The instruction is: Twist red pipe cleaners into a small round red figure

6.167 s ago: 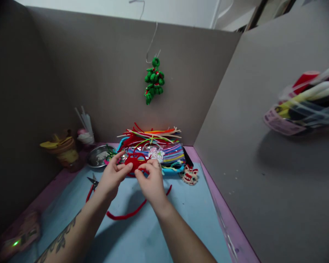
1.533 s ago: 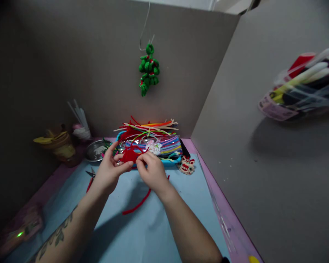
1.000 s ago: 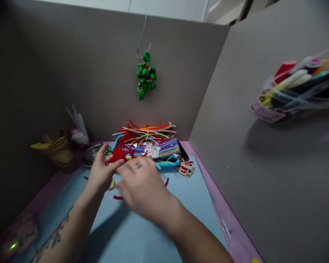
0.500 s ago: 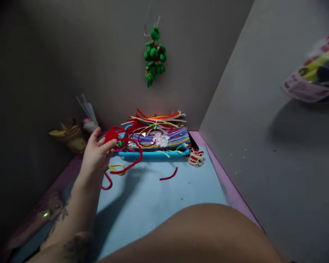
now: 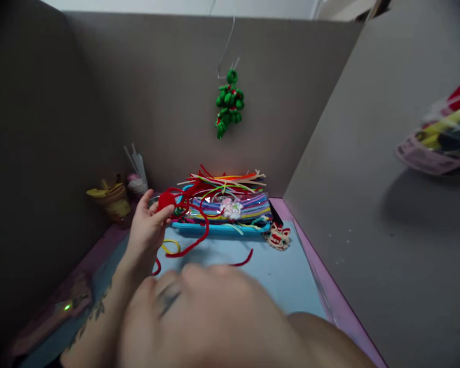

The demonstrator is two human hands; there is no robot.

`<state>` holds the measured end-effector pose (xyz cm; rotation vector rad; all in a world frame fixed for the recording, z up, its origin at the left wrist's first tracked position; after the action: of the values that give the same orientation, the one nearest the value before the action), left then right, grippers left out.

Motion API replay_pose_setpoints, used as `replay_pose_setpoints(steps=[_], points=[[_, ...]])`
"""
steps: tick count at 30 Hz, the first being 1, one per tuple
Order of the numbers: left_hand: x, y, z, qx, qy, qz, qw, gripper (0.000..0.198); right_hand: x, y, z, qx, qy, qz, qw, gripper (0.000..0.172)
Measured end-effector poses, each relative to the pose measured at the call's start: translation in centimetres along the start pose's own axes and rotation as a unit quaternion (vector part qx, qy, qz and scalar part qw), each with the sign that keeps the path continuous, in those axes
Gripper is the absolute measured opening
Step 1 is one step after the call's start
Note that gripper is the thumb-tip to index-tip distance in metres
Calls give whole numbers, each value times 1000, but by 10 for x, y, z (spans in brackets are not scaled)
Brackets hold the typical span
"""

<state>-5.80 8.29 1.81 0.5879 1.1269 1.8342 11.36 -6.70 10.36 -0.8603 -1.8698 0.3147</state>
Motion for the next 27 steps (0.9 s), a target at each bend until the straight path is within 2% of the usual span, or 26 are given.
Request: replay_pose_setpoints(steps=[2, 3, 4, 6, 7, 8, 10, 12, 14, 15, 16, 17, 18, 19, 20, 21, 22, 24, 27], points=[[-4, 1, 3, -2, -5, -7, 1000, 96, 17, 20, -10, -32, -18, -8, 999, 29], [-6, 0, 4, -2, -8, -13, 1000, 95, 23, 37, -15, -56, 13, 14, 998, 26], [-7, 0, 5, -2, -10, -13, 1000, 94, 27, 59, -20, -63, 65, 53, 995, 26], [-8, -1, 6, 3, -11, 1, 1000, 93, 22, 110, -17, -10, 149, 197, 969, 34], [-8, 0, 6, 5, -12, 19, 1000, 92, 15, 134, -2, 60, 127, 279, 950, 41], [-8, 0, 6, 7, -11, 42, 999, 91, 6, 151, 20, 150, 67, 352, 921, 49], [-6, 1, 4, 14, -4, 98, 995, 89, -10, 164, 59, 311, -21, 455, 834, 61], [-4, 3, 1, 27, 10, 147, 989, 86, -19, 161, 85, 406, -73, 499, 762, 54], [0, 3, -3, 46, 23, 176, 983, 85, -24, 158, 97, 439, -94, 526, 722, 44], [2, 3, -4, 51, 25, 181, 982, 85, -24, 159, 99, 433, -96, 533, 720, 41], [4, 2, -5, 52, 29, 182, 981, 86, -22, 163, 97, 415, -85, 530, 734, 39], [6, 1, -5, 51, 29, 176, 983, 86, -19, 169, 92, 388, -58, 518, 760, 36], [7, -2, -4, 49, 27, 162, 985, 87, -13, 177, 82, 350, -11, 492, 797, 33], [8, -7, -2, 47, 18, 139, 989, 87, -7, 186, 67, 301, 63, 454, 837, 29], [9, -14, 1, 46, 5, 105, 993, 88, -2, 191, 51, 250, 133, 409, 867, 25], [8, -22, 5, 46, -11, 62, 997, 88, 1, 195, 35, 203, 201, 371, 884, 22], [5, -32, 9, 48, -30, 14, 998, 88, 2, 197, 25, 177, 234, 346, 891, 19], [-5, -50, 18, 53, -69, -76, 993, 87, 4, 197, 12, 154, 257, 313, 901, 16], [-21, -62, 28, 60, -120, -141, 981, 85, 6, 196, 8, 164, 240, 309, 905, 17]])
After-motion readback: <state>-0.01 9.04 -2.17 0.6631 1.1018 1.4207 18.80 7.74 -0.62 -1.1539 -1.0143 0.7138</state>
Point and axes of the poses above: each hand's wrist, its own x-axis towards the middle knuckle, its own z-axis out of the palm, y = z × x, the point moved 7 cm from there along x, towards the middle knuckle, and after that the axes turned 12 degrees about y, right-handed, at the moved point
